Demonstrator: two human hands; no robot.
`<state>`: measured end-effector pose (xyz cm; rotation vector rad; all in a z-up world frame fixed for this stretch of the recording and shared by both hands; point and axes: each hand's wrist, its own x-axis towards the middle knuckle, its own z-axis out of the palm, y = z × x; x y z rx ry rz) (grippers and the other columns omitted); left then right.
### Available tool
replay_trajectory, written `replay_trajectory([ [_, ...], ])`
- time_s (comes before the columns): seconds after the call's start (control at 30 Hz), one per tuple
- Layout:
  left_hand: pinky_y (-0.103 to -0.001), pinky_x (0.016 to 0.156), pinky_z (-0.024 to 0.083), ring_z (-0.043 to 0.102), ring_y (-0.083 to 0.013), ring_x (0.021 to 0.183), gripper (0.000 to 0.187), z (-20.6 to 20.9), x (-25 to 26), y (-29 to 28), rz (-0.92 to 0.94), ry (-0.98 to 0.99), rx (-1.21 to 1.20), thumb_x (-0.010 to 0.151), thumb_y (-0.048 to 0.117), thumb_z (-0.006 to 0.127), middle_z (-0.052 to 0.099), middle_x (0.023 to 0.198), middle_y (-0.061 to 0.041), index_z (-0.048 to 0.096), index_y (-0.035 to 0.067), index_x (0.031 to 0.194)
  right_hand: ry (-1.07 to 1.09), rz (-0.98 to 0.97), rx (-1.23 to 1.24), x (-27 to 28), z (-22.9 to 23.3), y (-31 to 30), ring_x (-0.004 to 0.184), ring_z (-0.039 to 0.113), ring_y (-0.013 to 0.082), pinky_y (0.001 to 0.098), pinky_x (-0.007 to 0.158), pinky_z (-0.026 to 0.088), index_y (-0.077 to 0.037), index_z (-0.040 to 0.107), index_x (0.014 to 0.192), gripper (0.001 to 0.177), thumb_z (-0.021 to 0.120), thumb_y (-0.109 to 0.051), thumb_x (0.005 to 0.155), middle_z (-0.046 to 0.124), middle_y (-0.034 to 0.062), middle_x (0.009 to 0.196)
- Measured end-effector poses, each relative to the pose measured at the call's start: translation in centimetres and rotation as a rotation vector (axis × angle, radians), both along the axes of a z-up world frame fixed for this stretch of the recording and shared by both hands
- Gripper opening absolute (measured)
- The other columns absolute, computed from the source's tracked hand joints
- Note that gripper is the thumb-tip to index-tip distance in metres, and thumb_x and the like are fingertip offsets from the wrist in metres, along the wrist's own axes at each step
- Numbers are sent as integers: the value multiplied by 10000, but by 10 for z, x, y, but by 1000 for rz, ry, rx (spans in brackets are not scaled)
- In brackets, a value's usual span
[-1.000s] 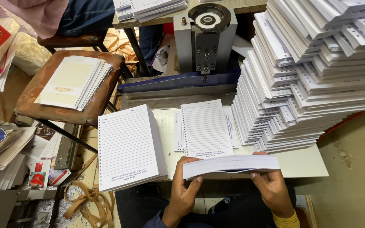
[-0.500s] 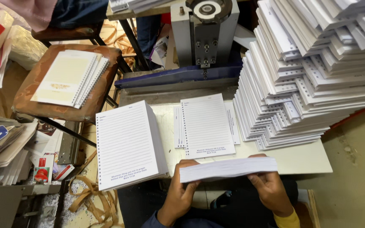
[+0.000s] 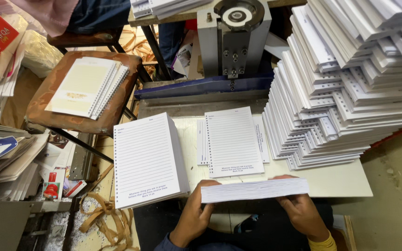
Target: The person sits and repeatedly picks up stacks of lined paper, flips through the pages by hand, and places them back on a pile on the table. The person handles the papers one stack at a time, checking the contents before stacking them.
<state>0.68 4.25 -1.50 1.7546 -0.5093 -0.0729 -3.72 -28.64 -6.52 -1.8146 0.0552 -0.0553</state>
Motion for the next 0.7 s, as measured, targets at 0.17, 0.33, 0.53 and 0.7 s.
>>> replay_trajectory([
  [0.17, -374, 1015, 533, 688, -304, 1159, 487, 4, -6, 1, 29, -80, 50, 859, -68, 451, 698, 1245, -140, 628, 16, 1305, 195, -54, -39, -3, -13, -12, 1177, 833, 253, 360, 1088, 621, -25, 811, 1232, 318, 716, -143, 952, 891, 117, 1202],
  [0.33, -353, 886, 511, 656, -272, 980, 263, 10, -4, 2, 8, -42, 93, 954, -17, 524, 684, 1092, -109, 597, 49, 1198, 286, -135, -210, -8, -42, -20, 1111, 829, 225, 348, 1021, 610, -77, 883, 1157, 308, 709, -239, 961, 905, 78, 1110],
  [0.53, -396, 970, 546, 688, -331, 1110, 559, 3, -14, 7, -90, -161, 29, 862, -169, 441, 682, 1233, -180, 585, -14, 1380, 0, -57, -191, -15, -19, -11, 1216, 728, 238, 378, 1092, 528, -122, 805, 1260, 381, 663, -297, 952, 790, 68, 1240],
  [0.7, -414, 982, 550, 696, -339, 1135, 597, 8, -19, 6, -36, -186, 61, 818, -122, 426, 712, 1248, -163, 619, 7, 1367, 24, -97, -143, -16, 24, 0, 1183, 777, 241, 384, 1079, 568, -96, 820, 1240, 362, 682, -265, 952, 836, 70, 1215],
])
